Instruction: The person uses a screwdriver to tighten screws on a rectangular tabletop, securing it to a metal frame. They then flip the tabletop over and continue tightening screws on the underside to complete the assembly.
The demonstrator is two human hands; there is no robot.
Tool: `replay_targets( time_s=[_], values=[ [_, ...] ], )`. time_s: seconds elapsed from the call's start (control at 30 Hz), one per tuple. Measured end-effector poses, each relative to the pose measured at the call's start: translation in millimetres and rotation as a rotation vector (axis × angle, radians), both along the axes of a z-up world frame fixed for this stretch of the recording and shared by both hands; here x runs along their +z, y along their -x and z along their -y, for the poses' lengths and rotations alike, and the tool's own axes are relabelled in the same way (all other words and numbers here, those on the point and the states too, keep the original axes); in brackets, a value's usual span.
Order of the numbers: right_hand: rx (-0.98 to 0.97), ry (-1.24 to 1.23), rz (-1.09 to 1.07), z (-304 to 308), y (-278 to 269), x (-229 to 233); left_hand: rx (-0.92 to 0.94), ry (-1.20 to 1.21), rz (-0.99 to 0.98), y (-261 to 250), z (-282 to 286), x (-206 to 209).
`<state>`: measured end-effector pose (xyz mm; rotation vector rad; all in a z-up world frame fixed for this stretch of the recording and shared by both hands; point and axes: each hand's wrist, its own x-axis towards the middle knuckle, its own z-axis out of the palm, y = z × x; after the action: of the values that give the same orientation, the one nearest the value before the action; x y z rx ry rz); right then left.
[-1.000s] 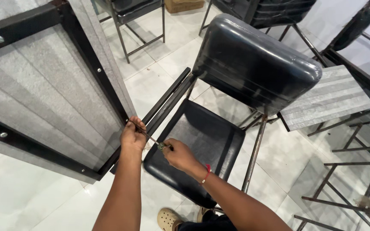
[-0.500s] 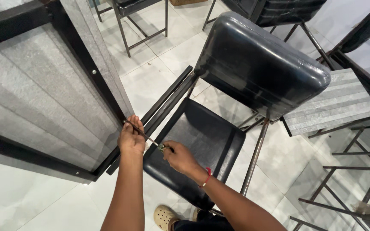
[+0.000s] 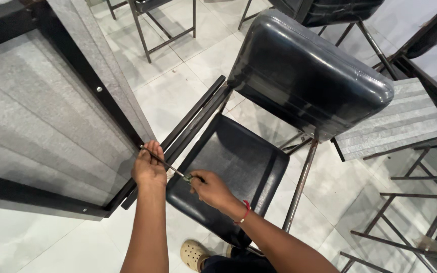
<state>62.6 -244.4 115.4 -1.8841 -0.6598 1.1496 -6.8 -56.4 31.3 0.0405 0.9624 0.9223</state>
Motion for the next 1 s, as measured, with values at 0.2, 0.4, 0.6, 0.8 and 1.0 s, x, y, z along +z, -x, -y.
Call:
replay_targets(
  time_s=[0.2, 0.4, 0.6, 0.8, 1.0],
  values=[
    [-0.188, 0.035, -0.584, -3, -4, 14, 0.012, 0.082, 0.012, -3, -14, -7],
    [0.030, 0.014, -0.047, -4, 1, 39, -0.075, 0.127, -0.004, -7, -39, -38],
    [0.089, -0.092, 0.367, 0, 7, 60, -0.076, 0.176, -0.083, -13, -55, -63],
    [0.115, -0.197, 0.661, 9, 6, 72, -0.097, 0.172, -0.012, -16, -64, -82],
    [-0.201, 0.001, -0.259, -8, -1, 42, -0.076, 0.241, 0.077, -14, -74, -96]
  ],
)
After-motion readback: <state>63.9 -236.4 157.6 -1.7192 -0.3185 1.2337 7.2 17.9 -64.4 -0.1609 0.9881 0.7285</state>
